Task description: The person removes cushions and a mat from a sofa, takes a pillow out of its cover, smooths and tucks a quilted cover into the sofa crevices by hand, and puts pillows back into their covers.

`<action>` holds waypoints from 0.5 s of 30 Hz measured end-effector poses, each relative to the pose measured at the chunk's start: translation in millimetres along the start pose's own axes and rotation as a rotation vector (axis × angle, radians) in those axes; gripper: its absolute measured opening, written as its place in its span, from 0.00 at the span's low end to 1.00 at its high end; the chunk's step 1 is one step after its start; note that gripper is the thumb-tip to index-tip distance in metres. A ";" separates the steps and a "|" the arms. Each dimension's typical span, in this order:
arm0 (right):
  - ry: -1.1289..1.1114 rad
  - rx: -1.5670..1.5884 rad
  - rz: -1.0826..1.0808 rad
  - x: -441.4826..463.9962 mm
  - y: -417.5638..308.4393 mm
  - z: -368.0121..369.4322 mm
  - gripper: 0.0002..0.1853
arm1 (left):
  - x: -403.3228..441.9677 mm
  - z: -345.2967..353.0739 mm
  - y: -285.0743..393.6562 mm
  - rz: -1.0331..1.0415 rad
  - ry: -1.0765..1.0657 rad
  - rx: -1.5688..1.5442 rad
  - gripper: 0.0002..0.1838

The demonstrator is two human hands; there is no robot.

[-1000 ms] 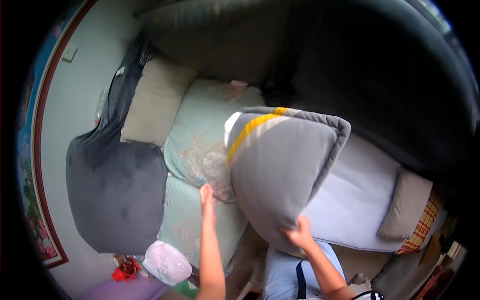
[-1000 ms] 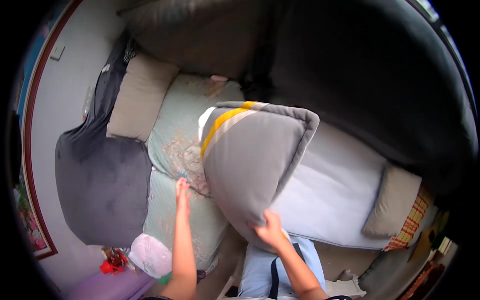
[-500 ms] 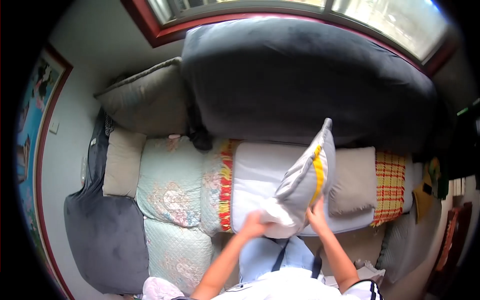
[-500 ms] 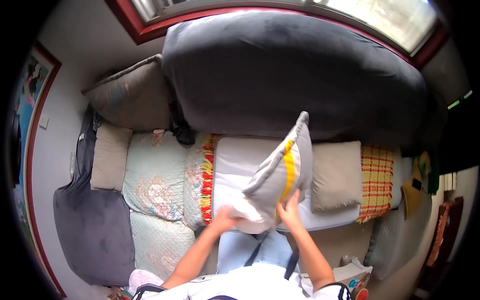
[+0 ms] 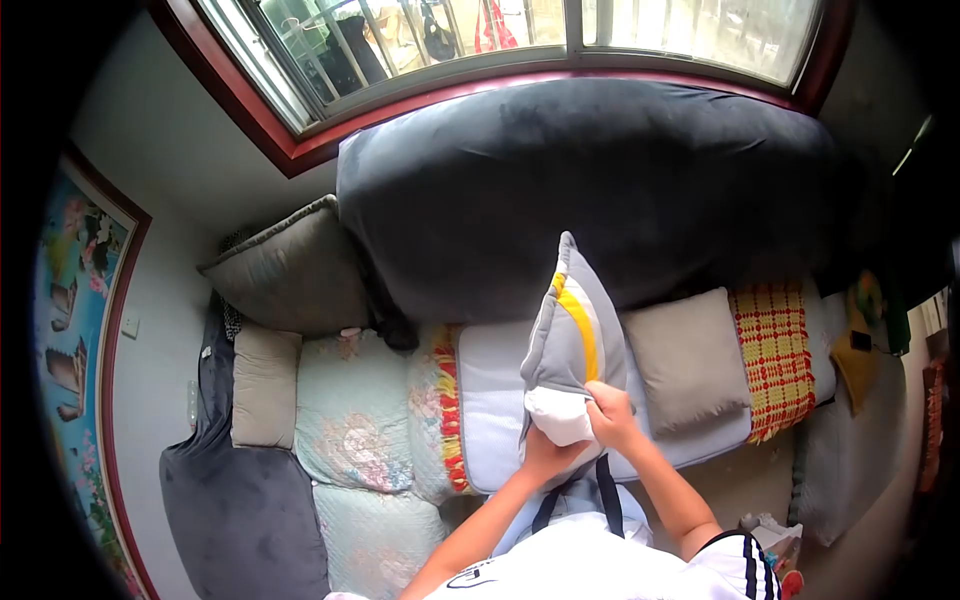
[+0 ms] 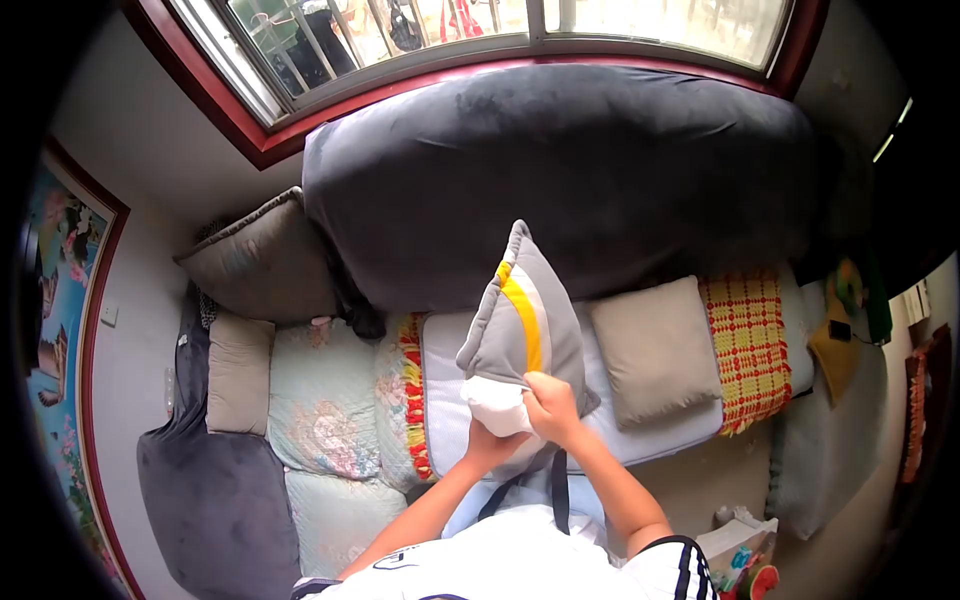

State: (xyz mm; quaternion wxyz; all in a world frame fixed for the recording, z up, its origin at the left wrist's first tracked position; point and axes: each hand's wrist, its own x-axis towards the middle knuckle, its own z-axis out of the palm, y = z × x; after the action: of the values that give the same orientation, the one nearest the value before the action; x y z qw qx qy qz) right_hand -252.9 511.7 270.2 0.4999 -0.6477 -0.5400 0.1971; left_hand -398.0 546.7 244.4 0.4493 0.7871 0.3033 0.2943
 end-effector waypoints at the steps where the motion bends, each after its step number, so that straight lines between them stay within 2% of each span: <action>1: -0.002 -0.010 -0.003 0.3 -0.8 -1.2 0.05 | 7.6 -0.1 3.2 0.004 0.004 -0.009 0.28; 3: 0.041 0.458 0.165 1.0 -7.0 -9.6 0.08 | 24.5 1.1 14.7 0.108 0.008 0.053 0.24; 4: 0.045 0.590 0.218 3.5 -16.0 -18.8 0.09 | 31.7 4.0 20.9 0.069 -0.018 -0.001 0.20; 7: -0.049 0.725 0.198 1.5 -21.6 -50.5 0.10 | 52.1 13.0 43.7 0.197 0.087 0.034 0.16; 8: -0.006 0.704 0.168 6.7 -50.2 -59.3 0.10 | 62.2 14.6 47.6 0.204 0.093 0.020 0.16; 10: -0.217 0.533 -0.021 -4.9 -40.6 -66.8 0.15 | 77.4 17.5 51.7 0.303 0.116 0.249 0.14; 12: -0.296 0.669 0.054 -8.3 -80.7 -53.6 0.20 | 79.0 55.6 6.1 0.076 0.263 -0.308 0.12; 15: -0.358 0.974 0.082 -15.2 -90.2 -45.5 0.17 | 126.0 35.7 3.3 -0.427 -0.315 -0.515 0.11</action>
State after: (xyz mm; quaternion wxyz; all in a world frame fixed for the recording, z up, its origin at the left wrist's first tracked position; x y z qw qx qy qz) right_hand -267.2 470.8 362.7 0.6350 -0.3165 -0.4370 0.5528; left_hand -290.0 620.0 256.3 0.7252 0.6029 0.3038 0.1356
